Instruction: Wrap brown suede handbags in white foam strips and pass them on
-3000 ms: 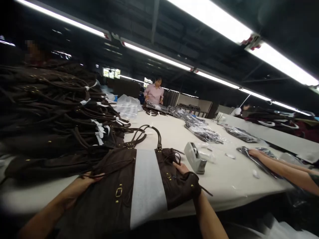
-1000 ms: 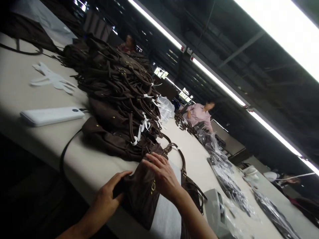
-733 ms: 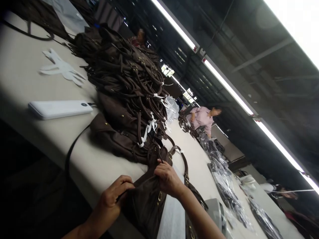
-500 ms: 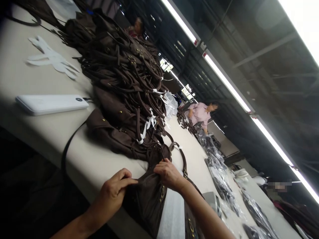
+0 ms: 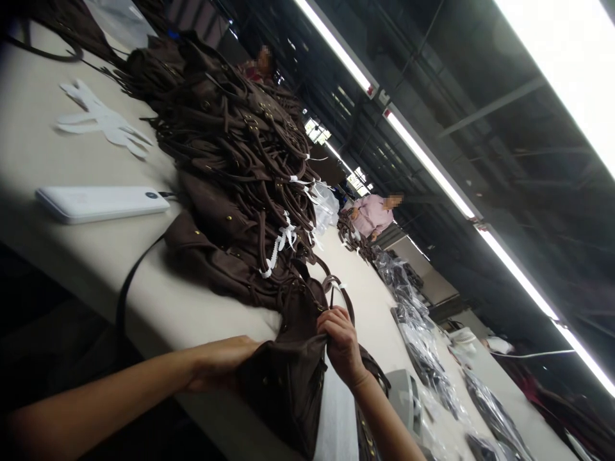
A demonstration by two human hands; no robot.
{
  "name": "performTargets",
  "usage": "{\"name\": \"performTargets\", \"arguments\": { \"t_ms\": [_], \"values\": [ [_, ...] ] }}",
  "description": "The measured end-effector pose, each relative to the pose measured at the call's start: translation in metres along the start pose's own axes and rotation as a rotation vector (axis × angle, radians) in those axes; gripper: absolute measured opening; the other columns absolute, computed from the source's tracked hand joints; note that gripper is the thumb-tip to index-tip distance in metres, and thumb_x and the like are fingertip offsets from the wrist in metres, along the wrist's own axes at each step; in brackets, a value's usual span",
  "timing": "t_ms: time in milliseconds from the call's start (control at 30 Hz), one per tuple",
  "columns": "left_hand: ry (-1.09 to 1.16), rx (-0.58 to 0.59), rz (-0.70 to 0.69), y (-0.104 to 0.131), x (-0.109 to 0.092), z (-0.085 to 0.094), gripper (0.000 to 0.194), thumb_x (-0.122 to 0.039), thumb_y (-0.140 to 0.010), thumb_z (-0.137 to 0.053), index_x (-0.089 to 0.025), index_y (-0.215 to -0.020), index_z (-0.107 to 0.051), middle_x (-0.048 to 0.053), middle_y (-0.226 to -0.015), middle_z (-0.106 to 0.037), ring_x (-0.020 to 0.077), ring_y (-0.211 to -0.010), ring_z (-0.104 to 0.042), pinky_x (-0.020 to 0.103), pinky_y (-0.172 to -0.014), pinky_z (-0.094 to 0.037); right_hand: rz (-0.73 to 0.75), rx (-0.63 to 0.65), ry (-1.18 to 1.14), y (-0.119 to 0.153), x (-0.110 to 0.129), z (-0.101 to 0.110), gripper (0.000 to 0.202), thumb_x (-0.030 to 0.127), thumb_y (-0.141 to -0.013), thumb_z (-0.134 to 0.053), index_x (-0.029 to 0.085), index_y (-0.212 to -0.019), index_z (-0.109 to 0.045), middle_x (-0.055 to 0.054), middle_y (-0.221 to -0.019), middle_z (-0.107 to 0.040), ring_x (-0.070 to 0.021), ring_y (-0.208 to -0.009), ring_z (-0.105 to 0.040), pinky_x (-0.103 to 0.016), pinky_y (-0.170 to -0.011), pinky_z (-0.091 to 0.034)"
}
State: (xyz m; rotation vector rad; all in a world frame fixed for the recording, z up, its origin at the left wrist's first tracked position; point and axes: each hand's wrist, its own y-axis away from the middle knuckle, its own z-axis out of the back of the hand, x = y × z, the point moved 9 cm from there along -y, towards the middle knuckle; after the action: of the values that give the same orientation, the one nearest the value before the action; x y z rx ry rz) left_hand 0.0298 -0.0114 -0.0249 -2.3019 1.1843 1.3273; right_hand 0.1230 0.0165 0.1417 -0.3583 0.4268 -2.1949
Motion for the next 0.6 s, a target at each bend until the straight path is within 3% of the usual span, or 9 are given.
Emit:
{"name": "performTargets", "arguments": {
  "t_ms": [67,133,233,333,400,500,600],
  "values": [
    [0.047,0.005,0.131,-0.006,0.012,-0.009,0.027,-0.042,-0.063,-0.069,-0.015,-0.069,-0.07,0.008,-0.073,-0.068,0.0193,-0.059,-0.058,0.034,-0.063,-0.047,-0.011,-0.026,-0.039,0.002,-0.002,0.001,0.029,0.012,-0.092,-0.05,0.02,-0.064,-0.051,0.0,-0.068,-0.06,-0.0157,-0.075,-0.06,-0.038,-0.088,-0.04],
    [0.112,-0.09,0.146,-0.013,0.017,-0.008,0.016,-0.03,-0.055,-0.072,-0.015,-0.058,-0.067,0.009,-0.067,-0.067,0.0203,-0.059,-0.059,0.034,-0.064,-0.048,-0.026,-0.01,-0.094,0.004,-0.004,-0.001,0.028,0.013,-0.09,-0.053,0.021,-0.063,-0.051,0.0,-0.07,-0.063,-0.0176,-0.082,-0.063,-0.039,-0.093,-0.04],
    [0.135,-0.316,0.003,-0.022,0.01,0.007,0.016,-0.021,-0.046,-0.072,-0.018,-0.057,-0.061,0.005,-0.057,-0.064,0.0217,-0.057,-0.059,0.033,-0.058,-0.048,-0.053,0.116,-0.162,0.006,-0.001,-0.011,0.022,0.008,-0.087,-0.051,0.022,-0.07,-0.057,-0.002,-0.081,-0.071,-0.0192,-0.097,-0.064,-0.043,-0.102,-0.036],
    [0.095,-0.454,-0.181,-0.022,-0.011,0.023,0.029,-0.026,-0.046,-0.074,-0.019,-0.07,-0.062,0.0,-0.062,-0.065,0.0203,-0.063,-0.06,0.029,-0.059,-0.047,-0.069,0.302,-0.149,0.005,0.006,-0.025,0.034,0.003,-0.08,-0.05,0.025,-0.101,-0.066,-0.003,-0.099,-0.073,-0.0189,-0.11,-0.061,-0.045,-0.109,-0.028],
    [0.035,-0.439,-0.284,-0.022,-0.028,0.03,0.036,-0.027,-0.046,-0.077,-0.017,-0.077,-0.063,0.0,-0.067,-0.066,0.0209,-0.071,-0.062,0.028,-0.062,-0.047,-0.072,0.397,-0.129,0.0,0.009,-0.032,0.046,0.001,-0.076,-0.05,0.026,-0.111,-0.066,-0.002,-0.1,-0.072,-0.0175,-0.106,-0.063,-0.044,-0.111,-0.024],
    [-0.129,-0.35,-0.391,-0.024,-0.048,0.035,0.033,-0.027,-0.05,-0.076,-0.014,-0.078,-0.065,0.0,-0.067,-0.067,0.0217,-0.073,-0.063,0.027,-0.064,-0.047,-0.034,0.521,-0.133,-0.014,0.013,-0.048,0.036,-0.002,-0.072,-0.049,0.023,-0.086,-0.072,0.001,-0.08,-0.071,-0.0132,-0.084,-0.065,-0.037,-0.105,-0.031],
    [-0.24,-0.293,-0.401,-0.03,-0.054,0.043,0.022,-0.024,-0.051,-0.075,-0.012,-0.067,-0.066,-0.001,-0.062,-0.064,0.0189,-0.067,-0.06,0.025,-0.061,-0.043,0.01,0.724,-0.055,-0.03,0.013,-0.082,0.02,0.003,-0.072,-0.056,0.019,-0.069,-0.068,0.002,-0.067,-0.066,-0.0129,-0.072,-0.063,-0.025,-0.08,-0.041]
  ]
}}
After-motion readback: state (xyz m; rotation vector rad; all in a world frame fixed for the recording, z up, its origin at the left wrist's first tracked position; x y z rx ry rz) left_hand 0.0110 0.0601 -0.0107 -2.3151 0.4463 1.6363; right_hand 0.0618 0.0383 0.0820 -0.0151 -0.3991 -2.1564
